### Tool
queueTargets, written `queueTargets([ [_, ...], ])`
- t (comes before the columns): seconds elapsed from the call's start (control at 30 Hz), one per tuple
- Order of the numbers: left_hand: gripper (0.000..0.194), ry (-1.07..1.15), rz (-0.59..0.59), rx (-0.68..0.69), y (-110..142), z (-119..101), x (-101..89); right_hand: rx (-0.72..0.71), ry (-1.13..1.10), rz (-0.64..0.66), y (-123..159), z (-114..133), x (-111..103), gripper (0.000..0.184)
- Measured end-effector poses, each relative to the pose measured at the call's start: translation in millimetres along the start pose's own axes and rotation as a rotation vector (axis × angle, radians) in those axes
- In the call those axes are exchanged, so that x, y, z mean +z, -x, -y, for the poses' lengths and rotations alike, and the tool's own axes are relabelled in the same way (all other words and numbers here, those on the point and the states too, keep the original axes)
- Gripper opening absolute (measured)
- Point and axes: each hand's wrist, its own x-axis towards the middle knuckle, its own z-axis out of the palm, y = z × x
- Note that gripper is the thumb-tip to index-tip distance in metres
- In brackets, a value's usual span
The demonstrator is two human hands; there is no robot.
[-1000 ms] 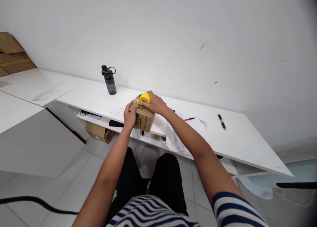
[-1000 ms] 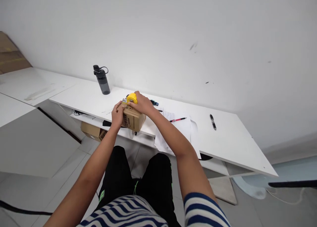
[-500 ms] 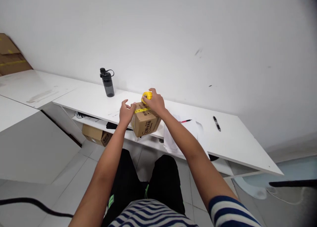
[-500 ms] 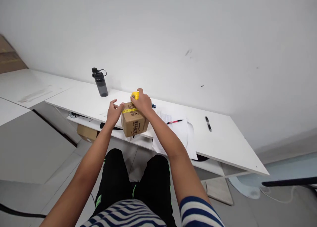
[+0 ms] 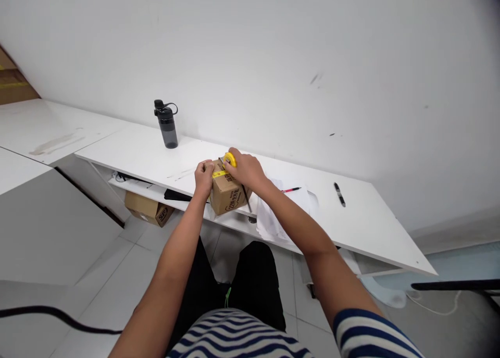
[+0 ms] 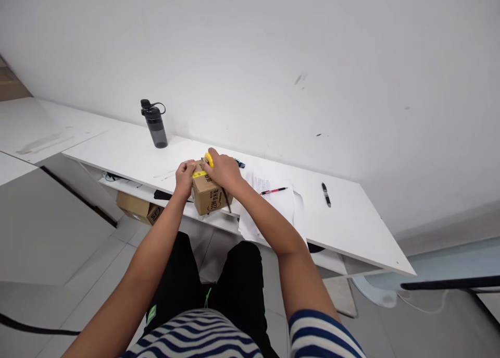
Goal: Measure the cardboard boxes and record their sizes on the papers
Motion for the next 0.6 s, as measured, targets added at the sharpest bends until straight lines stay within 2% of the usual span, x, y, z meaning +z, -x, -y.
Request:
queueTargets([
  [0.13,0.026,0.003,-0.018,0.006,0.9,1.3,2.4,0.045,-0.008,-0.002,48.1,-2.5,-12.4,0.047],
  [0.23,0.026,0.000,-0.020,0.002,0.3,3.8,2.7,0.095,0.004,0.003,72.1,-2.3,-18.0,0.050],
  [0.6,0.023,0.052,-0.032,-0.006,0.5,3.0,2.0,0.119,0.067,-0.032,92.4,1.9,-21.5,0.048],
])
